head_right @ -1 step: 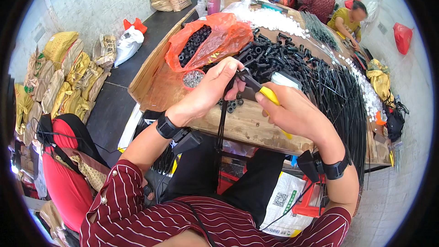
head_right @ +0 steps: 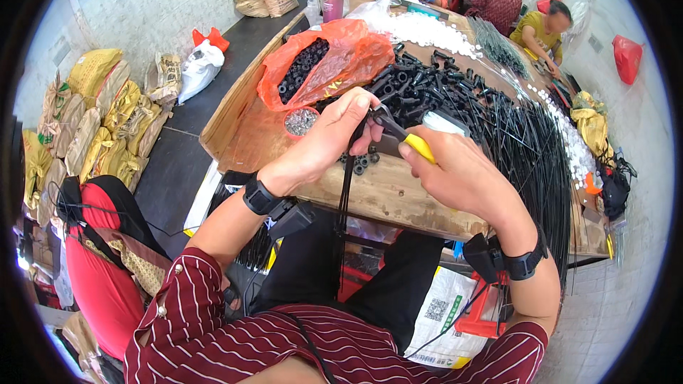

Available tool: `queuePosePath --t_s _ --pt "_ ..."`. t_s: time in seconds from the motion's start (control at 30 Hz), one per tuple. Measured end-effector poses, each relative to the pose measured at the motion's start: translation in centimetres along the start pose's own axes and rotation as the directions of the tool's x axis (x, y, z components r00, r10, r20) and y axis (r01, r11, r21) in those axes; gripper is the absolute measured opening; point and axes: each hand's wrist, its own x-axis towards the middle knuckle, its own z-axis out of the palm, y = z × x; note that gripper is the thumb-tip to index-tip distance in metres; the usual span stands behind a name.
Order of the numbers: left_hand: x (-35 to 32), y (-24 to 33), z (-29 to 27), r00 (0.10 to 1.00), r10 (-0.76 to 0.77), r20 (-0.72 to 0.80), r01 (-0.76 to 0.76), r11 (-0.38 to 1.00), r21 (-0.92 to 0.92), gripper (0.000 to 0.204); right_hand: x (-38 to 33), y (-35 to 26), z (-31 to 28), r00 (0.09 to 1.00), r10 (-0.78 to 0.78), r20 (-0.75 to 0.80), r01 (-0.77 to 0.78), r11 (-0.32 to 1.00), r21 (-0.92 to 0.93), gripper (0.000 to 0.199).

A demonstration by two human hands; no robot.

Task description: Assembling black umbrella rods into plastic hub components using pliers at a workbench.

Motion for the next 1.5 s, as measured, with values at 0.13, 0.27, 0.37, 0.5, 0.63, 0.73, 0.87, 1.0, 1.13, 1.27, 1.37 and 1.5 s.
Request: queuePosePath --t_s 0.13,0.27,0.37,0.5,0.63,0.73,0.87,1.0,1.13,1.27,1.37,1.5 --pt "0.5 0.2 -0.5 0.998 0.044 0.035 -0.048 0.991 0.122 0.037 0.6 0.2 -0.7 0.994 -0.105 -0.035 0.092 0.96 -0.265 0.03" --pt "0.5 0.2 -0.2 0.998 0.048 0.049 -0.054 0.991 0.12 0.038 0.6 0.7 -1.6 0.939 0.154 0.308 -0.294 0.824 0.484 0.032" --pt "0.8 -0.2 -0.1 0.999 0.03 0.018 -0.031 0.998 0.046 0.037 0.8 1.1 -1.4 0.941 0.12 0.317 -0.297 0.744 0.599 0.037" --pt "0.7 -0.2 -0.2 1.0 0.003 -0.02 -0.003 0.999 -0.039 0.035 1.0 0.3 -1.9 0.941 0.127 0.313 -0.271 0.836 0.477 0.035" --pt "0.8 -0.2 -0.1 1.0 -0.006 -0.022 0.005 0.999 -0.054 0.033 1.2 0.4 -2.3 0.946 0.121 0.3 -0.246 0.872 0.423 0.036" --pt "0.8 0.0 0.1 1.0 0.0 -0.022 -0.001 1.0 -0.016 0.033 1.3 0.3 -2.9 0.934 0.127 0.333 -0.263 0.876 0.405 0.034" --pt "0.6 0.0 0.1 1.0 0.002 -0.021 -0.001 1.0 0.015 0.033 1.4 -0.7 -3.3 0.933 0.149 0.327 -0.256 0.914 0.314 0.031" --pt "0.9 -0.2 0.1 0.999 0.03 -0.037 -0.026 0.995 0.099 0.033 1.3 -1.1 -2.5 0.964 0.123 0.238 -0.156 0.98 0.124 0.032" --pt "0.7 0.2 0.4 0.996 0.019 -0.092 0.0 0.979 0.204 0.032 1.3 -1.0 -1.5 0.99 0.084 0.111 -0.08 0.996 -0.043 0.032" --pt "0.9 -0.4 -0.2 0.998 0.038 -0.042 -0.037 0.999 0.034 0.034 1.3 0.6 -0.9 0.989 0.049 0.139 -0.077 0.977 0.198 0.03" --pt "0.9 -0.6 -0.4 1.0 -0.015 -0.019 0.013 0.996 -0.09 0.036 0.9 1.2 -0.2 0.996 -0.016 0.089 -0.015 0.943 0.332 0.029" --pt "0.7 -0.6 -0.7 1.0 0.004 0.002 -0.004 0.992 -0.128 0.038 0.9 0.8 0.0 0.994 0.035 0.106 -0.066 0.949 0.309 0.028"
